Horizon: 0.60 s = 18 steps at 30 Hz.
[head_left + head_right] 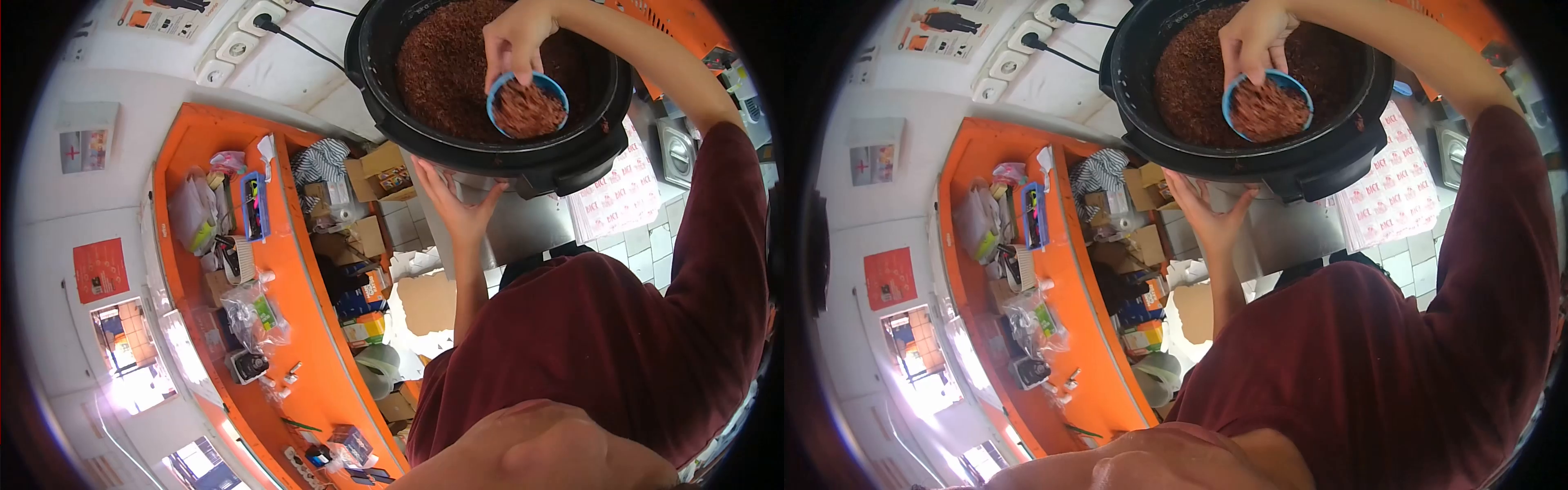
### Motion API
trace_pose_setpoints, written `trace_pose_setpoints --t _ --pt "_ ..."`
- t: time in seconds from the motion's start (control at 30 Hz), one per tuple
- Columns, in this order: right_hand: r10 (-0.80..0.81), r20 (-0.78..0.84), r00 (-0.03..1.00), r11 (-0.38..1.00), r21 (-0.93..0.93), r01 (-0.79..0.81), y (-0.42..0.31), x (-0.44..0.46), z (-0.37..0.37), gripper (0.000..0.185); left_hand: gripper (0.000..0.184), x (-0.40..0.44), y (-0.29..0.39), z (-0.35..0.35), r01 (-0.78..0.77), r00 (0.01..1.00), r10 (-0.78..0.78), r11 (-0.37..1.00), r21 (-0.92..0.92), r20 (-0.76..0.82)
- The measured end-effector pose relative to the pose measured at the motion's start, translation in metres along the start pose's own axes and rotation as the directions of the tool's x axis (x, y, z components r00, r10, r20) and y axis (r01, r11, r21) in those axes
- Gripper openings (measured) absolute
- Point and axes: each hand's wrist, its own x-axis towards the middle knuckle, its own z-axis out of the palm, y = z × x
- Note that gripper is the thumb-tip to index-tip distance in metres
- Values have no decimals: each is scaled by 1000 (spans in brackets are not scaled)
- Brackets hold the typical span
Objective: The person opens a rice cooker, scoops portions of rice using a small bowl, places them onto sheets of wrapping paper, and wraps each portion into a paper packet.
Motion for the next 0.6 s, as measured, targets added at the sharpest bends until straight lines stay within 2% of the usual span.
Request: trace_pose_setpoints --t 0.03,0.07,0.13,0.17,0.2,0.27,0.3,0.33,0.4,0.43,0.47,0.6 --pt "15 -98 995 987 163 1 11 -2 -4 58 131 1 -1 0 -10 1000 10 1000 -16 6" --pt "13 -104 994 987 158 3 11 -7 -1 58 131 2 0 1 -18 1000 18 1000 -17 7" --pt "-73 -289 955 920 350 176 10 -17 6 60 133 2 4 1 33 999 -33 999 -4 -3" --pt "-127 -334 934 900 357 250 11 -21 10 63 133 2 5 1 27 1000 -27 1000 -4 1" --pt "-128 -342 931 900 355 254 10 -23 14 63 133 2 6 2 32 999 -33 999 -17 -13" --pt "-223 -591 776 595 548 588 6 -27 36 66 133 2 6 3 30 999 -31 999 -35 -16" --pt "-292 -645 706 481 539 692 -3 -30 47 67 133 2 5 4 38 999 -38 999 -32 -28" --pt "-286 -657 698 478 533 698 -5 -31 52 67 133 1 4 4 46 998 -48 998 -30 -39" --pt "-361 -788 499 84 505 859 -5 -30 62 67 132 1 3 5 53 998 -55 997 -58 -34" --pt "-327 -828 455 -61 499 864 -10 -28 68 68 132 0 2 6 64 997 -68 995 -80 -42" --pt "-400 -813 424 -132 509 851 -10 -26 67 70 132 -1 2 7 63 998 -65 994 -90 -22" --pt "-557 -765 324 -309 553 774 -18 -23 80 73 131 -6 -10 3 28 1000 -28 999 -45 -5"
